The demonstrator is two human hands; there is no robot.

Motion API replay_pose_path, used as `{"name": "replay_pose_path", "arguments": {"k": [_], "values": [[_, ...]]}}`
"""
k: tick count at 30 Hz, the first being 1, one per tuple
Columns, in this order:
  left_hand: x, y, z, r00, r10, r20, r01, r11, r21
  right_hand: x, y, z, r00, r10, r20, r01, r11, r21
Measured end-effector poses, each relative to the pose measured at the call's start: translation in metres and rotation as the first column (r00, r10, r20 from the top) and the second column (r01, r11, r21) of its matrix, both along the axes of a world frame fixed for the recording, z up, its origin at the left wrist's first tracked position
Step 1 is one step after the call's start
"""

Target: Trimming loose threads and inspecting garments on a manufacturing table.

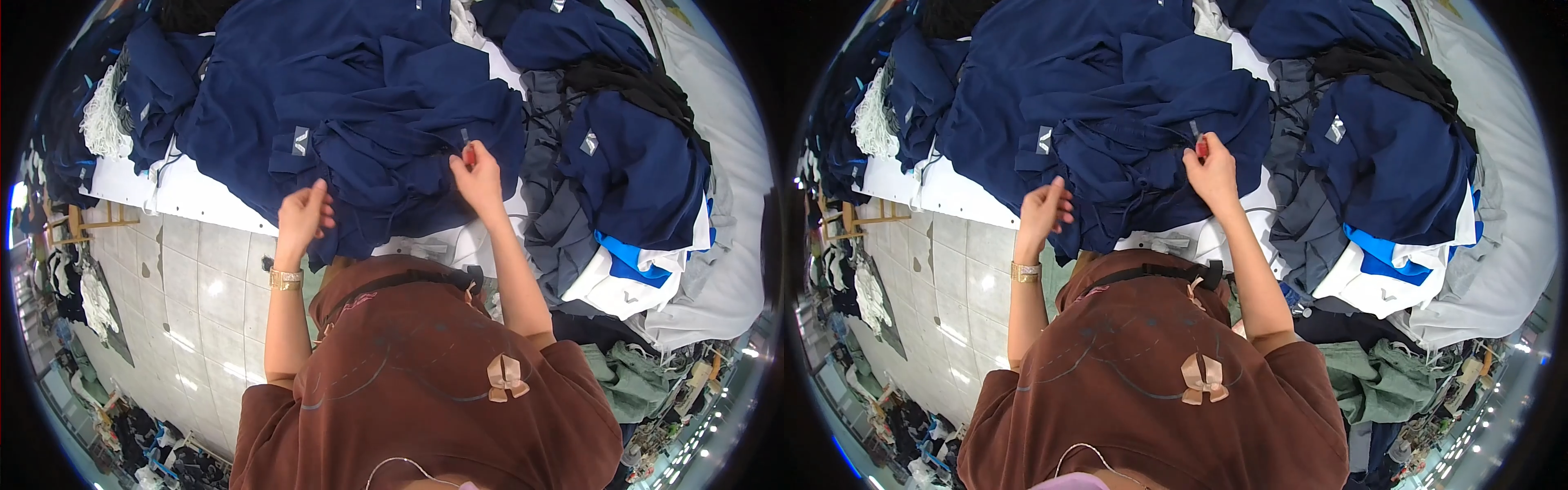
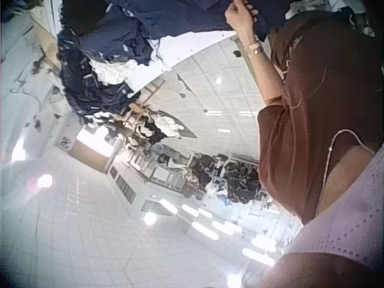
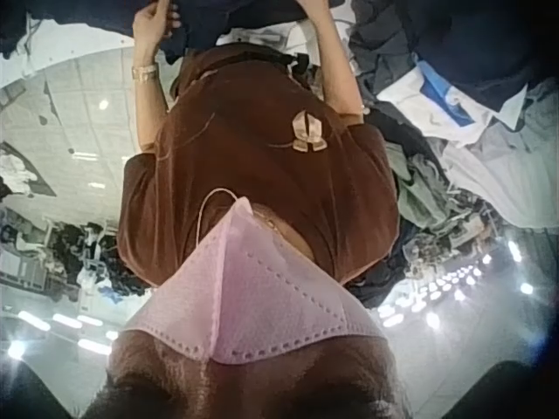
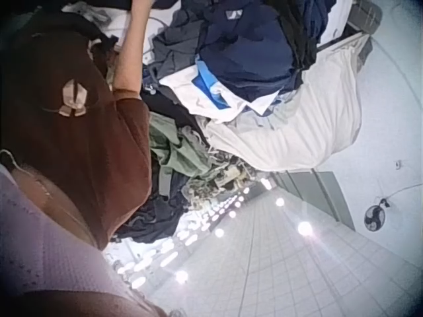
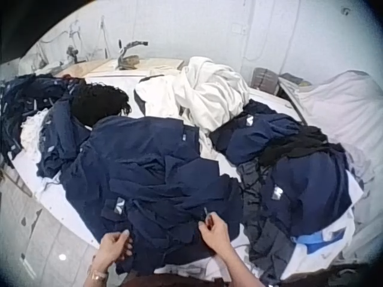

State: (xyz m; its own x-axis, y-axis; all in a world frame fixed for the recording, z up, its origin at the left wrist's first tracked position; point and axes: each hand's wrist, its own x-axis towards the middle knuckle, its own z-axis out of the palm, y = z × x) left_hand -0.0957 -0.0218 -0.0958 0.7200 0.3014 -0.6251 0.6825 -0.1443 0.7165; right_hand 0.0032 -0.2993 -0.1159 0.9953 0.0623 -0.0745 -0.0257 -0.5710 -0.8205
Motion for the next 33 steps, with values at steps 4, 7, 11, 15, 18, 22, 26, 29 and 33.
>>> {"name": "replay_pose_path", "arguments": {"k": [4, 7, 11, 15, 18, 22, 26, 29, 33], "values": [[-0.007, -0.010, -0.003, 0.957, -0.201, -0.210, 0.178, 0.976, -0.124, -0.004, -0.012, 0.035, 0.848, 0.094, -0.522, 0.378, 0.582, 0.720], [-0.005, -0.021, -0.007, 0.976, -0.155, -0.150, 0.102, 0.944, -0.315, -0.010, -0.015, 0.053, 0.874, 0.243, -0.422, 0.356, 0.271, 0.894], [-0.001, -0.033, -0.008, 0.993, -0.034, -0.109, -0.014, 0.912, -0.410, -0.012, -0.018, 0.055, 0.891, 0.391, -0.229, 0.266, -0.041, 0.963], [0.005, -0.046, -0.009, 0.992, 0.105, -0.072, -0.126, 0.763, -0.634, -0.008, -0.017, 0.037, 0.874, 0.464, -0.144, 0.285, -0.249, 0.926], [0.009, -0.055, -0.001, 0.939, 0.336, -0.074, -0.229, 0.449, -0.863, -0.008, -0.016, 0.033, 0.876, 0.433, -0.211, 0.345, -0.259, 0.902], [0.009, -0.038, -0.004, 0.838, 0.523, -0.158, -0.090, -0.153, -0.984, -0.002, -0.032, 0.033, 0.893, 0.359, -0.270, 0.368, -0.238, 0.899], [0.013, -0.044, 0.008, 0.832, 0.515, -0.205, -0.155, -0.138, -0.978, 0.006, -0.048, 0.016, 0.904, 0.373, -0.210, 0.316, -0.248, 0.916], [0.011, -0.044, 0.004, 0.847, 0.507, -0.161, -0.094, -0.156, -0.983, 0.002, -0.047, 0.019, 0.895, 0.383, -0.230, 0.323, -0.200, 0.925], [0.009, -0.041, -0.001, 0.847, 0.511, -0.149, -0.067, -0.176, -0.982, -0.003, -0.025, 0.056, 0.824, 0.097, -0.558, 0.562, -0.007, 0.827]]}}
